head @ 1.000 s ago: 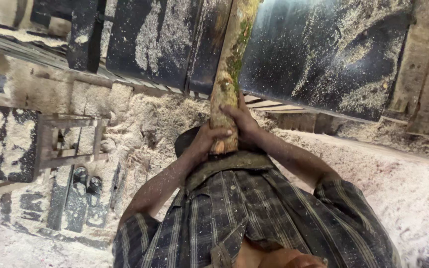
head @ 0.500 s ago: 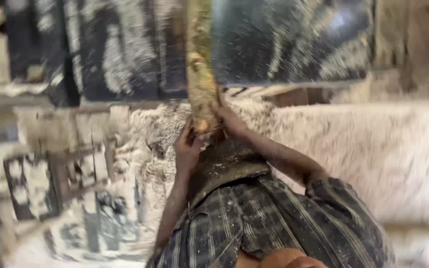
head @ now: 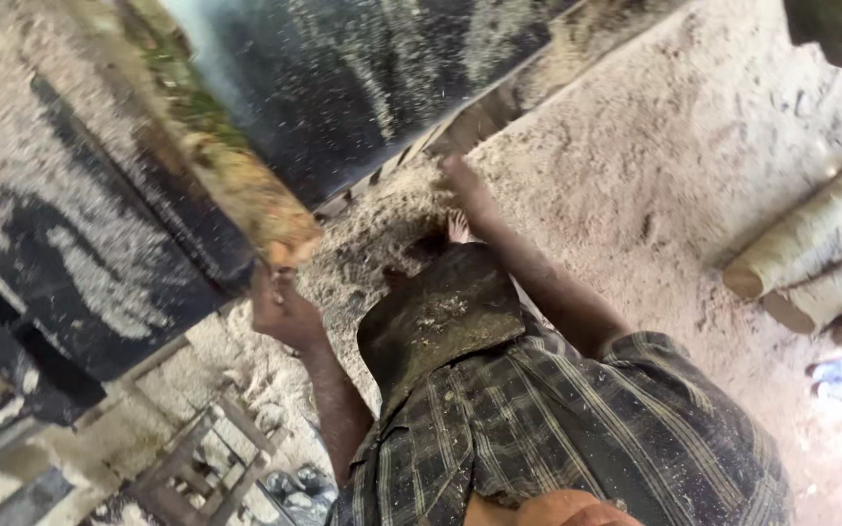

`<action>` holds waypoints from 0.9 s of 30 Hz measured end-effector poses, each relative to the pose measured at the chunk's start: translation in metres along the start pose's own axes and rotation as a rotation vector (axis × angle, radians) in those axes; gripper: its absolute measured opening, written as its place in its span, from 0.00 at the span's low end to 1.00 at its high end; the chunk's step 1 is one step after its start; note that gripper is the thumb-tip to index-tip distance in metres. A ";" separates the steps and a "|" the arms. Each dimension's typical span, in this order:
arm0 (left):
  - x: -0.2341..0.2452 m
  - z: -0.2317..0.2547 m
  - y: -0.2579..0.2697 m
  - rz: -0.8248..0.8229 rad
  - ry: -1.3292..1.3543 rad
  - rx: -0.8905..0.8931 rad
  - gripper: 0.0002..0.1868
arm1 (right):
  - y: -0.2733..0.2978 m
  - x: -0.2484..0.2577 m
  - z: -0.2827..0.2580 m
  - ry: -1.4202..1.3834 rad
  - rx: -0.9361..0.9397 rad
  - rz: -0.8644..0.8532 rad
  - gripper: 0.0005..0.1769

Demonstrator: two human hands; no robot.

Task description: The person positions and guides logs through a large industrial table saw to cut them into planks.

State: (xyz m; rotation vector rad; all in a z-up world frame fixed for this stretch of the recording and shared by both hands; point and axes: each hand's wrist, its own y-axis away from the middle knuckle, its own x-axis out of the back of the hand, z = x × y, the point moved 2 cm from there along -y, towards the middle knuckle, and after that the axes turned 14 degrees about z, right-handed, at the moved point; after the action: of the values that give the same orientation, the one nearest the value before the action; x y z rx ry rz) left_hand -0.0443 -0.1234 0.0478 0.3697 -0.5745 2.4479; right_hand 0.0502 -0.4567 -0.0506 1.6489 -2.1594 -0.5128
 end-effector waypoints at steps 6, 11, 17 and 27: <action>-0.041 0.026 -0.045 0.121 0.186 0.313 0.23 | -0.090 0.257 -0.013 -0.641 0.087 0.866 0.60; -0.078 0.049 -0.035 0.305 0.290 -0.068 0.35 | -0.131 0.468 -0.063 -0.823 0.172 0.711 0.54; -0.182 0.105 0.055 -0.110 0.316 -0.048 0.28 | -0.165 0.550 -0.077 -0.797 0.115 0.409 0.42; -0.241 0.182 0.151 -0.705 0.635 0.215 0.20 | -0.098 0.476 0.031 -0.545 0.062 0.285 0.45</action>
State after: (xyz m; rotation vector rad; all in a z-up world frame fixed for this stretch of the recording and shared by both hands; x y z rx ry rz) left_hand 0.0775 -0.4385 0.0655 -0.1240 0.0955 1.7854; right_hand -0.0002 -0.9397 -0.0907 1.2956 -2.7646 -0.8933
